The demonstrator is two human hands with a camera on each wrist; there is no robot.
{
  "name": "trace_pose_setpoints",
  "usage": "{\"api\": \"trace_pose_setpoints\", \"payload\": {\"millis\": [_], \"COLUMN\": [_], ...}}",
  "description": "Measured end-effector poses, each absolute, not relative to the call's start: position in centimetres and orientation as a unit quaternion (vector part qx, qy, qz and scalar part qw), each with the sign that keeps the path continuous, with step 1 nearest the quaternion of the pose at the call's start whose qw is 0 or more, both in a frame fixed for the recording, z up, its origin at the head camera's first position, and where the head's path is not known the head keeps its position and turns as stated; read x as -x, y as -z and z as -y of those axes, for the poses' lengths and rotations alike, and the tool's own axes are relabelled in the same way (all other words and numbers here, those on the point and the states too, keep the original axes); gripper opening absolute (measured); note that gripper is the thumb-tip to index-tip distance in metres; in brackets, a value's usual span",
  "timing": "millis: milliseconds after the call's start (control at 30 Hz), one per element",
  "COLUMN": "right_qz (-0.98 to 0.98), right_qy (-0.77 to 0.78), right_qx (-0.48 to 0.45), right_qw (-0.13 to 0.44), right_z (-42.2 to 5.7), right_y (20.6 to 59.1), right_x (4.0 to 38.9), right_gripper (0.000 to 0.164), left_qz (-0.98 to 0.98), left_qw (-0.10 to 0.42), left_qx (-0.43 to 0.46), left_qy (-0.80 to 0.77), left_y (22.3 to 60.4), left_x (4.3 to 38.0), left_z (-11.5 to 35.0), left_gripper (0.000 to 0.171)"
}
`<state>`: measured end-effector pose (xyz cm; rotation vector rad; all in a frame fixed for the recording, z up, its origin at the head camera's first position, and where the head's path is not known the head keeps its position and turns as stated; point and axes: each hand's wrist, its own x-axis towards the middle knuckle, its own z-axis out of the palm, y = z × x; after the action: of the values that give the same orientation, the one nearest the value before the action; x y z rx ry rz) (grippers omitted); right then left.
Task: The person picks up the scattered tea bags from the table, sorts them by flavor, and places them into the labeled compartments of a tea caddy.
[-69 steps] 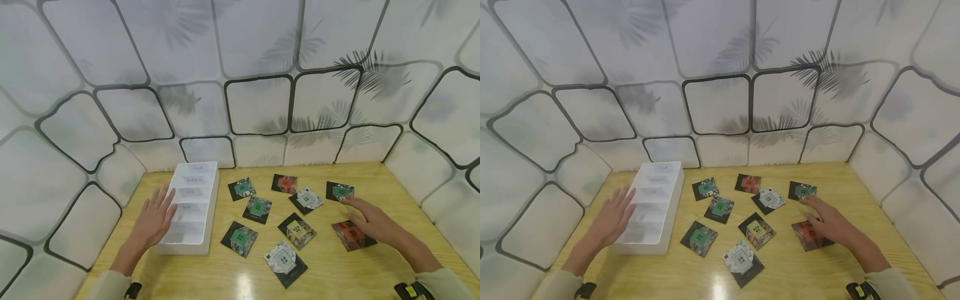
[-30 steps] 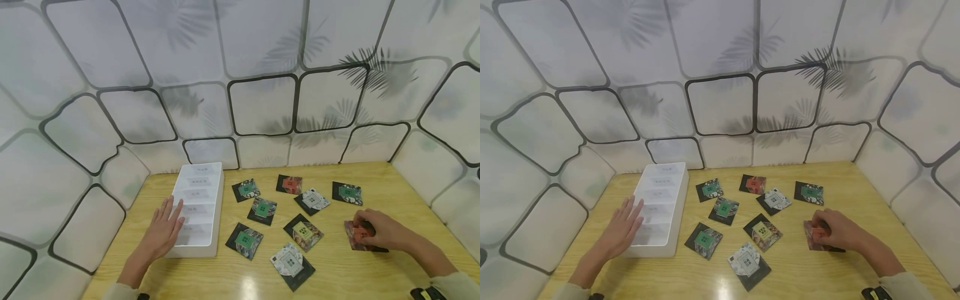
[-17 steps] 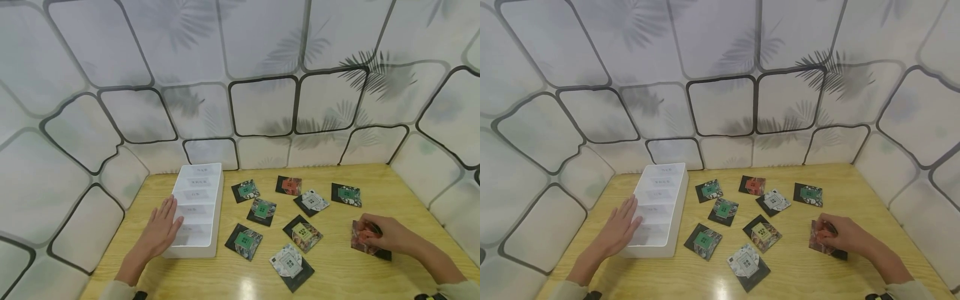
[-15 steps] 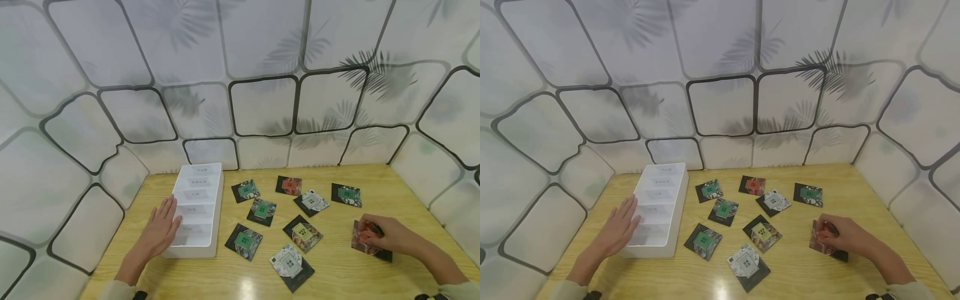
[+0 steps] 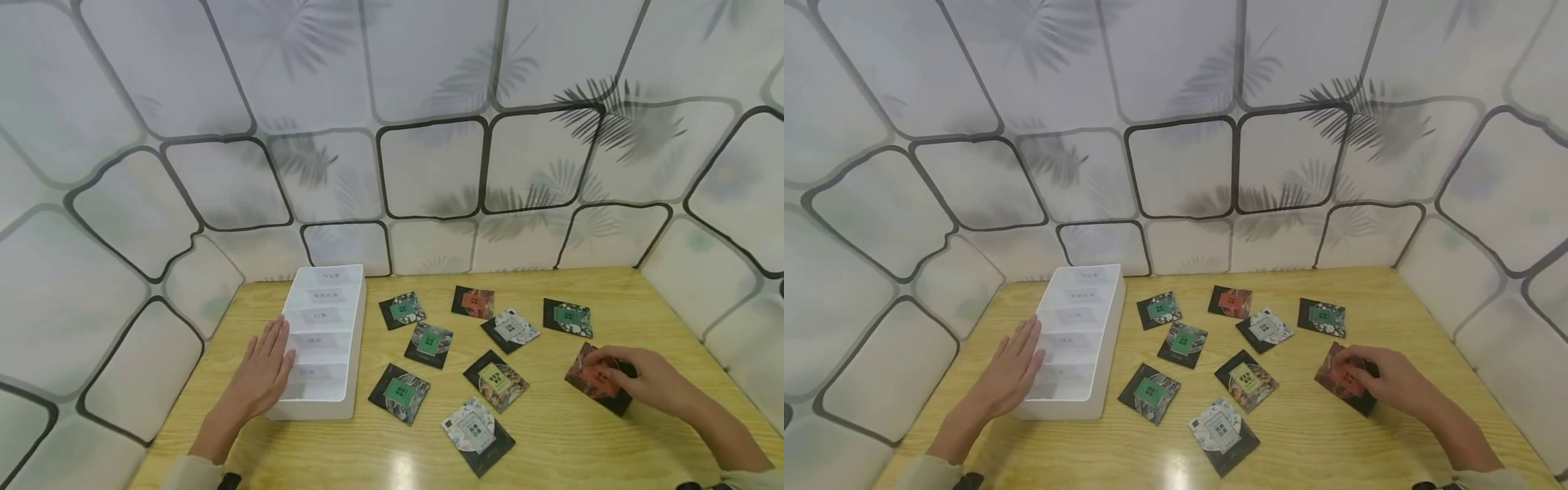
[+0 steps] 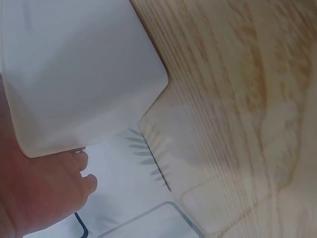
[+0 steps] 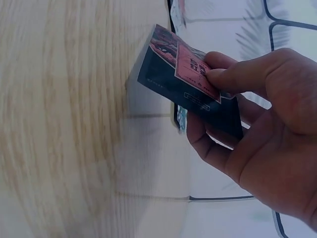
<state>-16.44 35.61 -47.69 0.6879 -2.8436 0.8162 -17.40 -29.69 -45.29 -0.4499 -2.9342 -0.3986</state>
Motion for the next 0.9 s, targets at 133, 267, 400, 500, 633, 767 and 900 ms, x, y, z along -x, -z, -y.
{"api": "trace_pose_setpoints", "payload": {"millis": [133, 267, 400, 500, 633, 767, 900], "right_qz": [0.937, 0.938, 0.935, 0.931, 0.929, 0.924, 0.914], "right_qy": [-0.272, -0.271, -0.271, -0.294, -0.306, -0.311, -0.329], "right_qx": [-0.209, -0.202, -0.203, -0.190, -0.173, -0.172, -0.173], "right_qw": [0.062, 0.081, 0.104, 0.105, 0.116, 0.143, 0.159], "right_z": [-35.2, -34.6, -33.9, -33.3, -32.6, -31.9, -31.2], "right_y": [47.5, 47.3, 47.1, 46.9, 46.6, 46.4, 46.3], "right_x": [16.5, 16.6, 16.9, 16.8, 16.8, 16.9, 17.0], "right_gripper": [0.028, 0.031, 0.032, 0.032, 0.029, 0.027, 0.026], "left_qz": [0.977, 0.978, 0.979, 0.979, 0.979, 0.979, 0.978], "left_qw": [0.079, 0.076, 0.072, 0.073, 0.073, 0.071, 0.069], "left_qx": [0.149, 0.145, 0.144, 0.146, 0.143, 0.143, 0.143], "left_qy": [0.131, 0.132, 0.129, 0.125, 0.125, 0.129, 0.133], "left_y": [45.2, 45.1, 45.2, 45.3, 45.5, 45.5, 45.5], "left_x": [17.4, 17.4, 17.2, 17.4, 17.4, 17.4, 17.4], "left_z": [29.6, 29.5, 29.5, 29.5, 29.6, 29.7, 29.6], "left_gripper": [0.058, 0.058, 0.059, 0.059, 0.059, 0.059, 0.059]}}
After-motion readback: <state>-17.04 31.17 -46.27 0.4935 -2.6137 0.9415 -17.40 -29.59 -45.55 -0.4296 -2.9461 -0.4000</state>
